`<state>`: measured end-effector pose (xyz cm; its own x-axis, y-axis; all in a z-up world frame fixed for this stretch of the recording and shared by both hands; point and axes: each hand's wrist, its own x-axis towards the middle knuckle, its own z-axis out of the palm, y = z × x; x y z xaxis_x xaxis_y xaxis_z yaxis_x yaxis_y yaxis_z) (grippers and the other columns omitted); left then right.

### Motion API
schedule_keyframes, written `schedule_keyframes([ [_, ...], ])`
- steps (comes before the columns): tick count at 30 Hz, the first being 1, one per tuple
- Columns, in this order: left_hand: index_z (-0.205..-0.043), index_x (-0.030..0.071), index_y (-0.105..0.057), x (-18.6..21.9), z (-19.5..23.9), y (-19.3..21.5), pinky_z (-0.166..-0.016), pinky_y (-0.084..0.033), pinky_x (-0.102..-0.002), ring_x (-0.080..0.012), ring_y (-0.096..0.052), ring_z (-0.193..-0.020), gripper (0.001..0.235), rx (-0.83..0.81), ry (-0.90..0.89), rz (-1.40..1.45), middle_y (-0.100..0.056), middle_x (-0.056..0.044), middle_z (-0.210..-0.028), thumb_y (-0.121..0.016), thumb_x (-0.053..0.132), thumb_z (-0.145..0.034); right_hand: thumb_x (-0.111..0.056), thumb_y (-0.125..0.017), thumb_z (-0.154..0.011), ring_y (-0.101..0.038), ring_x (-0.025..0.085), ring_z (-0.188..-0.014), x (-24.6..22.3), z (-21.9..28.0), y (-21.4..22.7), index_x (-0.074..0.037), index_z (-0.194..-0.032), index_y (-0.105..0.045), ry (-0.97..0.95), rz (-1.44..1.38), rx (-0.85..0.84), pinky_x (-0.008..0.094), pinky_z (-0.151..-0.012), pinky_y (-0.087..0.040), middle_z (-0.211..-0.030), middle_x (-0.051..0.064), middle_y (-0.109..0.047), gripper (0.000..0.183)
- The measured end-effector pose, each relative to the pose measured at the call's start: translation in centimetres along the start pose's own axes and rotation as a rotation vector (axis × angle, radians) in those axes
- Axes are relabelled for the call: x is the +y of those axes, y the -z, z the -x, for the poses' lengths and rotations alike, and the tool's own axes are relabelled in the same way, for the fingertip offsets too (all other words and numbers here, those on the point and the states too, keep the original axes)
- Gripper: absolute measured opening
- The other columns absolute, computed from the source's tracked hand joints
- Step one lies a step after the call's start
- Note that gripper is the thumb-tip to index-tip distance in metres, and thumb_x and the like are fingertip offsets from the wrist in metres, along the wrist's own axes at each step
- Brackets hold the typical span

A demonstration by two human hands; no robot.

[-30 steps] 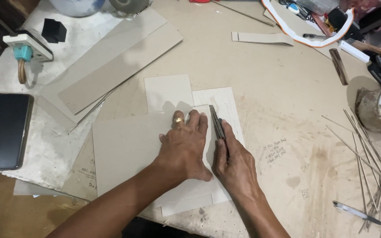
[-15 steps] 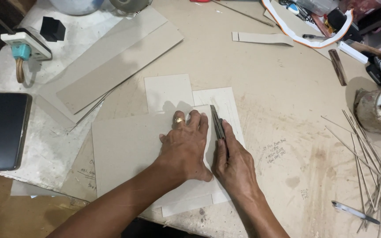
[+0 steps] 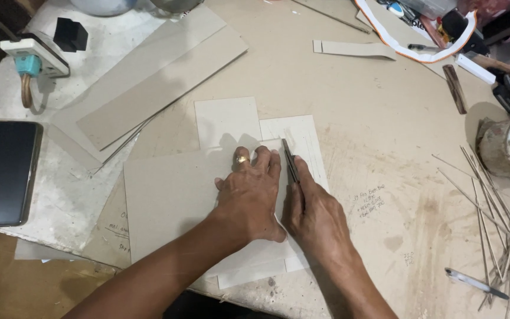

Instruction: The person sits on the floor and uses a utility knife to cut a rectangular piece of cardboard along a pre-drawn line. They hold the cardboard steady with one hand while guiding the knife with the other, then lift the cut piece to inspect it.

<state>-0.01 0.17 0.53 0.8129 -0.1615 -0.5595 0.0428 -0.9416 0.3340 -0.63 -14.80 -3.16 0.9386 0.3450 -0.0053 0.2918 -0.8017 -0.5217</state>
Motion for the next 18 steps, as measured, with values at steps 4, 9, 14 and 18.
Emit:
schedule_keyframes([
  [4,-0.16,-0.006,-0.018,0.4,0.8,1.5,-0.095,-0.044,-0.077,-0.0587,-0.018,-0.143,0.127,-0.081,-0.061,-0.02,-0.022,-0.026,-0.152,-0.087,0.037,-0.062,-0.019,-0.038,-0.103,-0.074,0.045,-0.104,-3.8,-0.8,3.0,-0.008,-0.155,-0.045,-0.215,0.064,-0.202,0.056,-0.077,-0.063,-0.107,0.032,-0.073,0.054],
  [9,-0.16,-0.005,-0.017,0.5,0.8,1.5,-0.097,-0.041,-0.079,-0.0583,-0.017,-0.144,0.129,-0.09,-0.042,0.006,-0.023,-0.024,-0.153,-0.088,0.036,-0.061,-0.019,-0.039,-0.101,-0.074,0.043,-0.102,-3.1,-0.8,3.5,-0.012,-0.156,-0.045,-0.211,0.102,-0.223,0.056,-0.076,-0.062,-0.106,0.03,-0.075,0.055],
  [14,-0.157,-0.008,-0.025,0.7,1.1,1.6,-0.088,-0.045,-0.082,-0.0586,-0.026,-0.136,0.124,-0.007,-0.063,0.004,-0.03,-0.025,-0.143,-0.091,0.034,-0.06,-0.014,-0.04,-0.1,-0.078,0.043,-0.09,-4.6,2.0,5.7,-0.007,-0.153,-0.049,-0.24,0.091,-0.284,0.058,-0.066,-0.061,-0.098,0.029,-0.077,0.054],
  [18,-0.161,0.007,-0.01,0.6,-0.2,0.0,-0.099,-0.05,-0.064,-0.0456,-0.014,-0.145,0.148,-0.034,0.039,-0.04,-0.018,-0.01,-0.155,-0.101,0.062,-0.058,-0.017,-0.047,-0.103,-0.048,0.019,-0.035,-0.9,6.9,4.0,-0.014,-0.159,-0.036,-0.182,0.044,-0.276,0.036,-0.034,-0.04,-0.05,0.008,-0.065,0.058],
])
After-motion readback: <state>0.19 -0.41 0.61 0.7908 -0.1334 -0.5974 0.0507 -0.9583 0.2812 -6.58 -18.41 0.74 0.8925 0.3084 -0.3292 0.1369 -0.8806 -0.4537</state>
